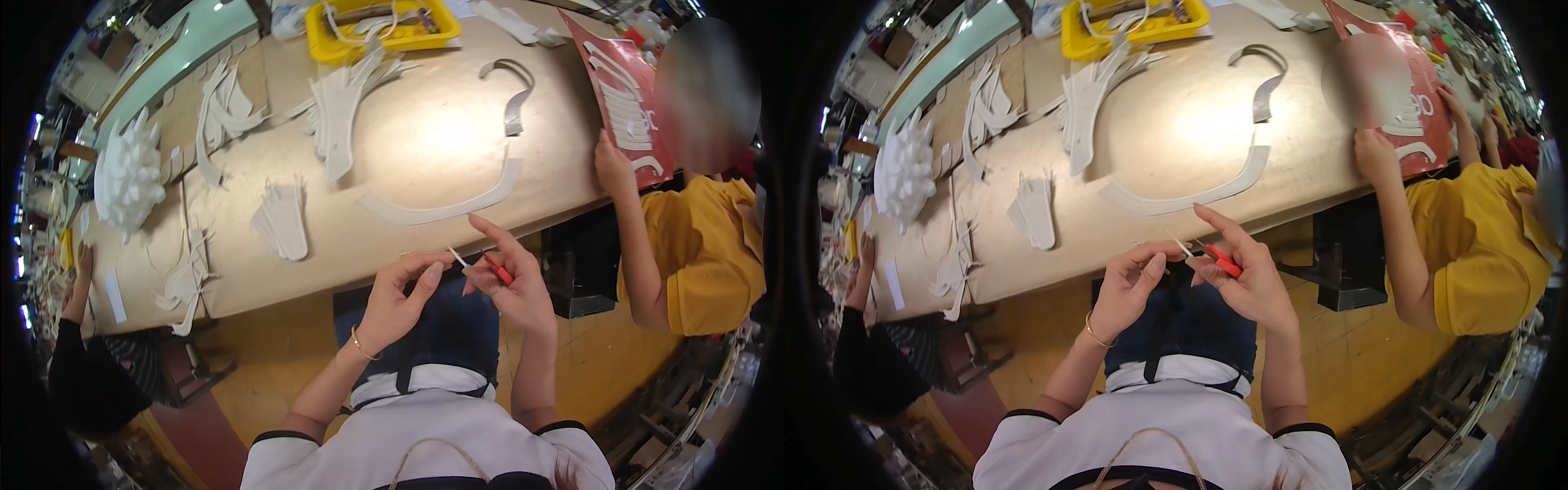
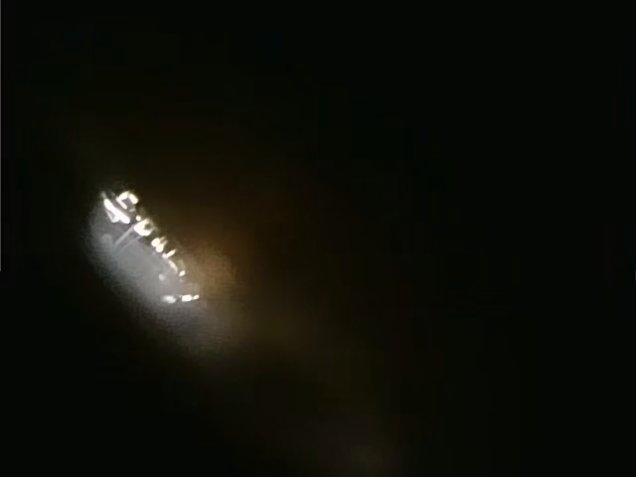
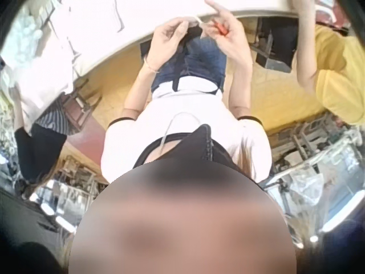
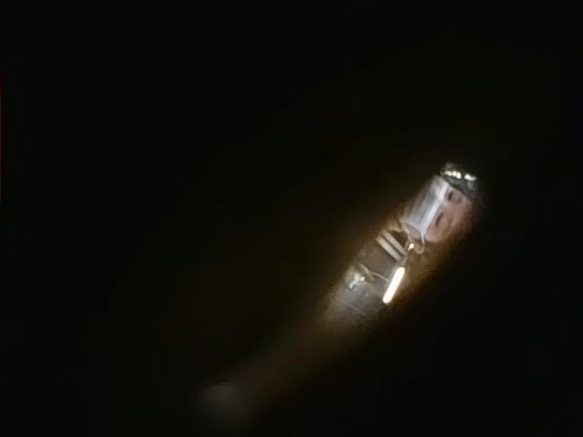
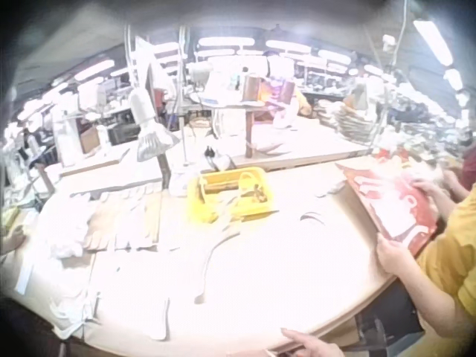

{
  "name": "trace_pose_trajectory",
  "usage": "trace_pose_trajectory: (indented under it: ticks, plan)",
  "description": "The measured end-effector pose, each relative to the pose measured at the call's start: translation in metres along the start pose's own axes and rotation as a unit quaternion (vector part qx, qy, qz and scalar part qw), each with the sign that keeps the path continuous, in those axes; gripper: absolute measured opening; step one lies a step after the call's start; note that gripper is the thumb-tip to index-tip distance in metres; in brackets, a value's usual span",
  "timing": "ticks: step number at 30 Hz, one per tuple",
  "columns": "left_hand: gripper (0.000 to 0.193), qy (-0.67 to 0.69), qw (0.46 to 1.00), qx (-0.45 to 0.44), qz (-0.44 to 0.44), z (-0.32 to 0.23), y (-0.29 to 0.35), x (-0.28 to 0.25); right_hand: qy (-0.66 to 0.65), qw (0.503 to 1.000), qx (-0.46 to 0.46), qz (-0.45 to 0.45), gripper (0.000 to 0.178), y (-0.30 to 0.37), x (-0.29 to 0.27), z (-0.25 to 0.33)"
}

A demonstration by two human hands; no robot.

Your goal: The person uses red-handled scissors to trim excess material from white fabric pieces on a worktable. They repeatedly pick up pieces, cut along edges, and place trimmed pieces aside while discarding scraps.

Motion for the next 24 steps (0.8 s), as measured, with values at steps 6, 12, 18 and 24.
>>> trace_pose_trajectory:
  ticks: [6, 12, 18, 24]
  plan:
    - [0.021, 0.179, 0.983, -0.020, -0.028, 0.000, -0.005, -0.008, 0.073, 0.997, -0.010, 0.023, 0.066, -0.020, 0.009, 0.001]
    - [0.015, 0.173, 0.983, -0.039, -0.043, 0.012, -0.008, -0.024, 0.067, 0.997, 0.002, 0.028, 0.055, -0.026, 0.012, -0.003]
    - [0.012, -0.046, 0.986, 0.043, -0.156, -0.004, -0.002, -0.051, 0.063, 0.997, 0.045, 0.025, 0.012, -0.036, 0.022, -0.016]
    - [0.048, -0.537, 0.836, 0.037, -0.104, -0.008, -0.013, -0.077, 0.141, 0.990, -0.005, 0.009, 0.011, -0.037, 0.018, -0.001]
Point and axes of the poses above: each hand's wrist, its own y-axis away from the middle knuckle, its own x-axis out of the palm, z = x × y, the point moved 6 cm from there along -y, towards the middle knuckle, and after that the axes turned 13 degrees about z, right-handed, at the moved point
